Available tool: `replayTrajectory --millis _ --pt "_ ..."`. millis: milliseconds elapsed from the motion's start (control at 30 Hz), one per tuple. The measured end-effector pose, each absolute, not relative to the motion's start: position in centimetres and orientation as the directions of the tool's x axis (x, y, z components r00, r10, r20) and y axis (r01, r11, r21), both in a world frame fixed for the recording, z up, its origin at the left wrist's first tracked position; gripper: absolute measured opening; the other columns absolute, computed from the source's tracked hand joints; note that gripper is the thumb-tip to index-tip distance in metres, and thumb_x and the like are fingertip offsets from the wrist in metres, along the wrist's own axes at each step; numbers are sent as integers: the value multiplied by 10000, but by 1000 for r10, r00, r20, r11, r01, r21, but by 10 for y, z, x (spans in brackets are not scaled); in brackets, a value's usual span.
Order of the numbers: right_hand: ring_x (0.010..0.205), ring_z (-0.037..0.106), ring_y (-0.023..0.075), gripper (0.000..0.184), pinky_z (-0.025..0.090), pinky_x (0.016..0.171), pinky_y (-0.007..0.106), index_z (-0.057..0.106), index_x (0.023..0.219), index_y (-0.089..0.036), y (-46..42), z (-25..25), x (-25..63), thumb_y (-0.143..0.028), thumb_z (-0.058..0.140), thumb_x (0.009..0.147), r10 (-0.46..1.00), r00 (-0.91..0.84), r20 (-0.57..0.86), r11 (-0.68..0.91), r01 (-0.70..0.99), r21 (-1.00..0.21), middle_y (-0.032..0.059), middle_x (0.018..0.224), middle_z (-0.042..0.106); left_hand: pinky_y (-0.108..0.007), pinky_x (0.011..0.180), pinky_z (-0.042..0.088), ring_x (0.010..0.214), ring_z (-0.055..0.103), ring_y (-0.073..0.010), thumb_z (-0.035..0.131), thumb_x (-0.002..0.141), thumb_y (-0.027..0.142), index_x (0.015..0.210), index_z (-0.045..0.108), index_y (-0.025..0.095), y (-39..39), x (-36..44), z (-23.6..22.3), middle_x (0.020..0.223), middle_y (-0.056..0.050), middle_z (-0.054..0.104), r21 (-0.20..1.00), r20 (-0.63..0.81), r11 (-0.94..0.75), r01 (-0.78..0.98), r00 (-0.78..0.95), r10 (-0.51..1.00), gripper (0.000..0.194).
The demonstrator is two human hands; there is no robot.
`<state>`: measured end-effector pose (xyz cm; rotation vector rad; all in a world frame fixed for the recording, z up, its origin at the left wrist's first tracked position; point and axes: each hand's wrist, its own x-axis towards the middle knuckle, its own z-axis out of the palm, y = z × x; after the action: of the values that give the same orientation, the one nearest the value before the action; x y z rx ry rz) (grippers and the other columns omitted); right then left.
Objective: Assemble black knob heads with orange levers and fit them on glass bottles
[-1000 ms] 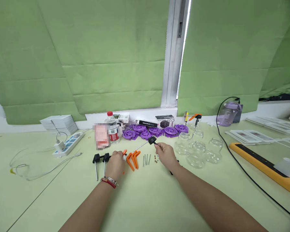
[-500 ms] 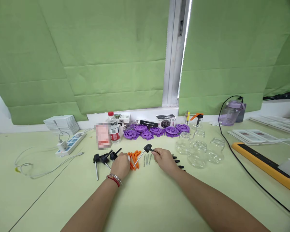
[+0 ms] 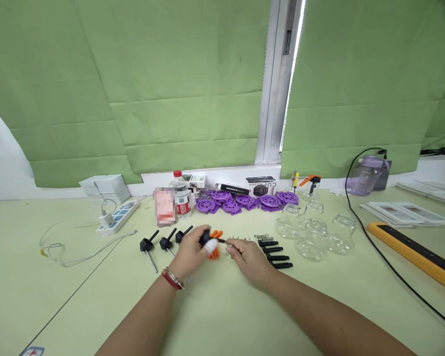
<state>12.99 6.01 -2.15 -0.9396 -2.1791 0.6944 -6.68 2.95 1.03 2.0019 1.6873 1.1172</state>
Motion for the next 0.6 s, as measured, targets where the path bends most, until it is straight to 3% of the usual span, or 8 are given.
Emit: replayTrajectory --millis 67,133,200,267,467,600 --pt "803 586 196 338 410 738 289 627 1059 -179 62 -22 133 -364 389 907 799 -495 341 567 431 -702 74 913 680 -350 779 488 862 612 -219 555 765 419 1139 538 206 31 -104 23 993 -62 644 666 358 -24 746 -291 887 431" --pt "834 588 209 345 416 766 306 634 1059 -177 65 -23 135 -368 394 902 808 -485 335 555 436 -709 80 940 683 -383 721 490 833 619 -263 514 763 487 1146 522 204 30 -149 31 952 -83 649 635 364 317 704 -635 681 476" --pt "811 586 206 322 418 758 305 654 996 -183 66 -22 136 -346 394 899 802 -494 335 562 436 -703 71 898 686 -434 698 480 912 602 -342 443 774 542 1159 503 180 28 -192 31 1017 -144 640 570 323 571 590 -800 505 532" --pt "770 580 196 303 416 736 295 665 935 -192 66 -22 135 -321 394 896 794 -506 337 573 437 -694 58 838 681 -443 678 476 956 593 -376 417 772 521 1184 475 133 25 -224 23 1070 -201 624 483 172 711 511 -851 495 568" --pt "638 529 164 286 386 627 262 662 825 -200 68 -18 135 -306 401 881 789 -490 371 596 462 -657 25 695 633 -431 636 474 941 614 -402 476 716 441 1114 534 60 34 -242 -6 1067 -277 632 433 9 735 522 -818 575 553" --pt "563 496 153 297 374 571 259 654 813 -194 78 -14 145 -357 412 869 837 -388 387 537 441 -719 4 600 576 -435 687 472 998 595 -403 407 747 497 1106 561 76 42 -236 -12 1130 -276 605 405 -15 730 550 -794 607 574"
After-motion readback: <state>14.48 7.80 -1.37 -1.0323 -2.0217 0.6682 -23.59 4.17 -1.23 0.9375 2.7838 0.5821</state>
